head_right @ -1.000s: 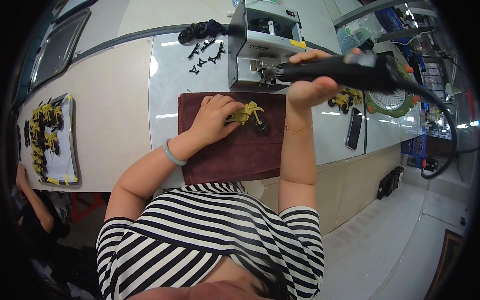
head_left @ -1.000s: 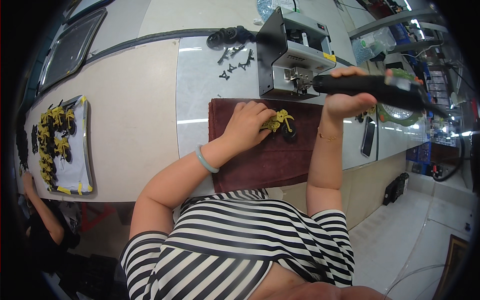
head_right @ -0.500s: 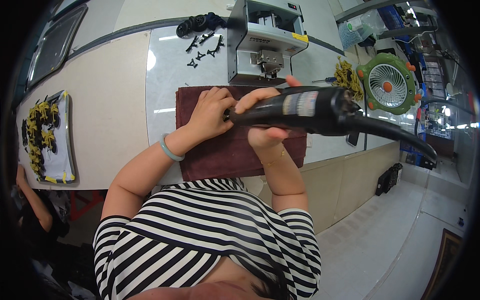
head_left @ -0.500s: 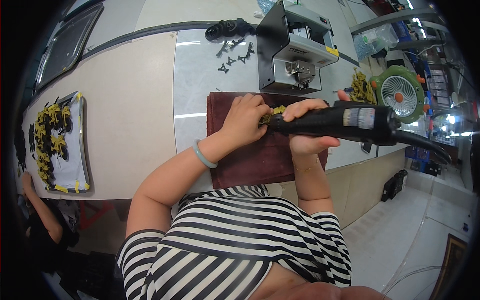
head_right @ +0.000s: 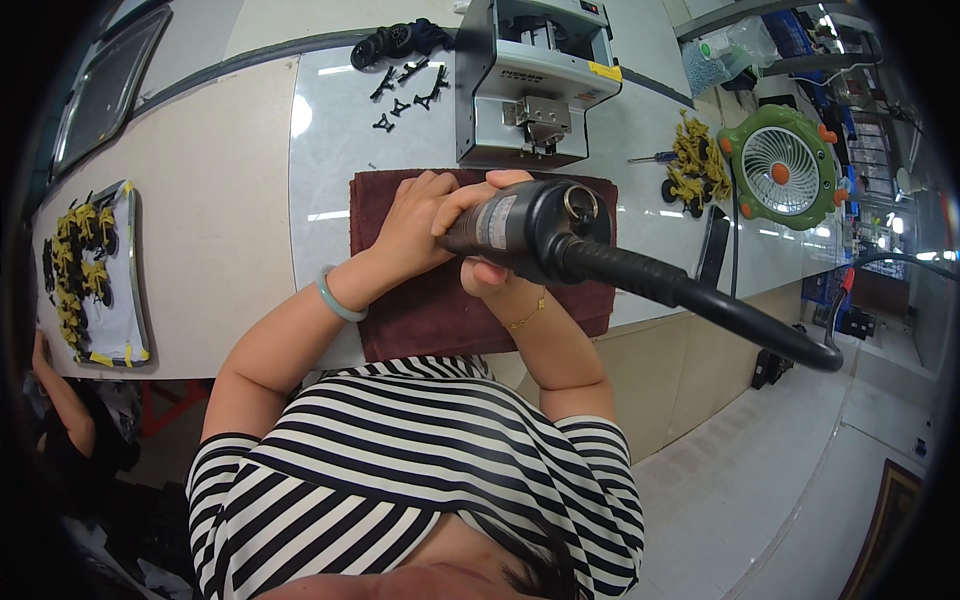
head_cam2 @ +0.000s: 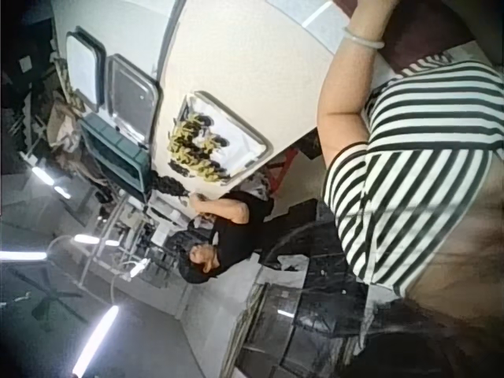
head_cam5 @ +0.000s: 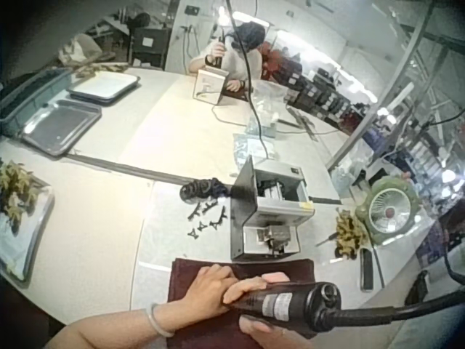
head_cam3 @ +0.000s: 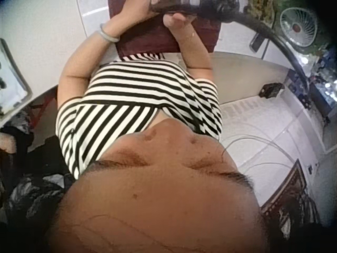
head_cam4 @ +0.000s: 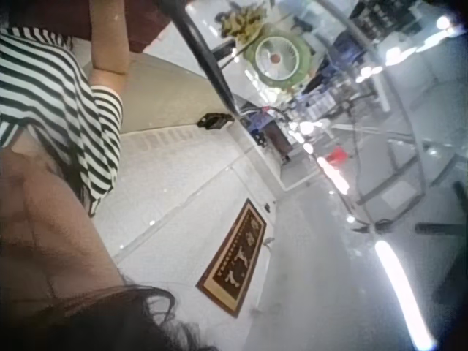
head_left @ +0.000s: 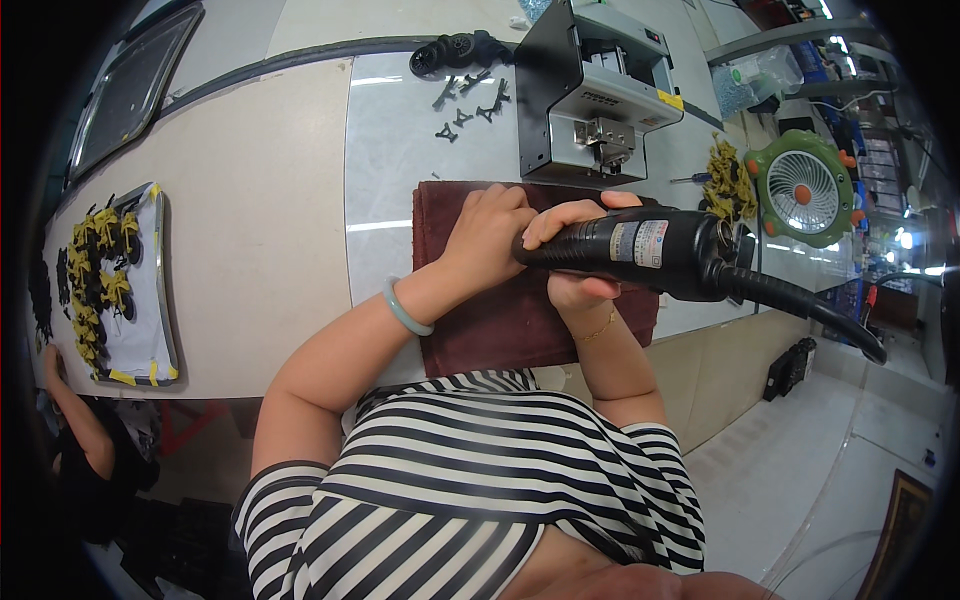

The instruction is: The person assembles toy motorcycles by fastening screws with an electric screwdriver and places the finished motorcycles onto a tray.

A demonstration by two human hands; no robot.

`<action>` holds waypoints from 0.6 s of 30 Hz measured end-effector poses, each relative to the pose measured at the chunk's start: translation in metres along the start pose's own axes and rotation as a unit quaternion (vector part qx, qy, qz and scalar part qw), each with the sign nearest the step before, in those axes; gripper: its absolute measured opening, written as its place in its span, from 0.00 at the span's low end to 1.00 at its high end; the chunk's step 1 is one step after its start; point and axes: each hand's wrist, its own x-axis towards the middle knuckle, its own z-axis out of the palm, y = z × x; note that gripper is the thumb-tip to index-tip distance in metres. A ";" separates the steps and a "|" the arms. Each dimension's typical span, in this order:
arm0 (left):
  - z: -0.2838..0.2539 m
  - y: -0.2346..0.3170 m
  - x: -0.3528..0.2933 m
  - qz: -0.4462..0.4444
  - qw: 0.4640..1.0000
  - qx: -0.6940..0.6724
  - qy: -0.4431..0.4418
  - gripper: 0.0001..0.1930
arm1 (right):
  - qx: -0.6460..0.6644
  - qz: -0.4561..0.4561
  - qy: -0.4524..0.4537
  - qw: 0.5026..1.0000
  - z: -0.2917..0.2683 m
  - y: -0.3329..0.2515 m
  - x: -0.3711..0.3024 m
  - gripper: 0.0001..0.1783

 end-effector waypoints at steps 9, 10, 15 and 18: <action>-0.001 0.001 0.001 -0.003 1.000 -0.017 -0.007 0.08 | -0.002 -0.019 -0.012 1.000 -0.002 0.001 -0.003 0.50; 0.000 0.000 0.001 -0.002 1.000 -0.010 -0.015 0.11 | -0.014 -0.024 -0.017 0.999 -0.002 -0.001 -0.002 0.50; -0.008 0.002 -0.003 -0.023 0.998 0.009 -0.050 0.15 | -0.065 -0.086 0.087 0.990 -0.001 -0.036 0.027 0.55; -0.004 0.017 -0.003 0.052 0.994 0.092 0.000 0.15 | -0.127 -0.140 0.219 0.957 -0.035 -0.050 0.066 0.51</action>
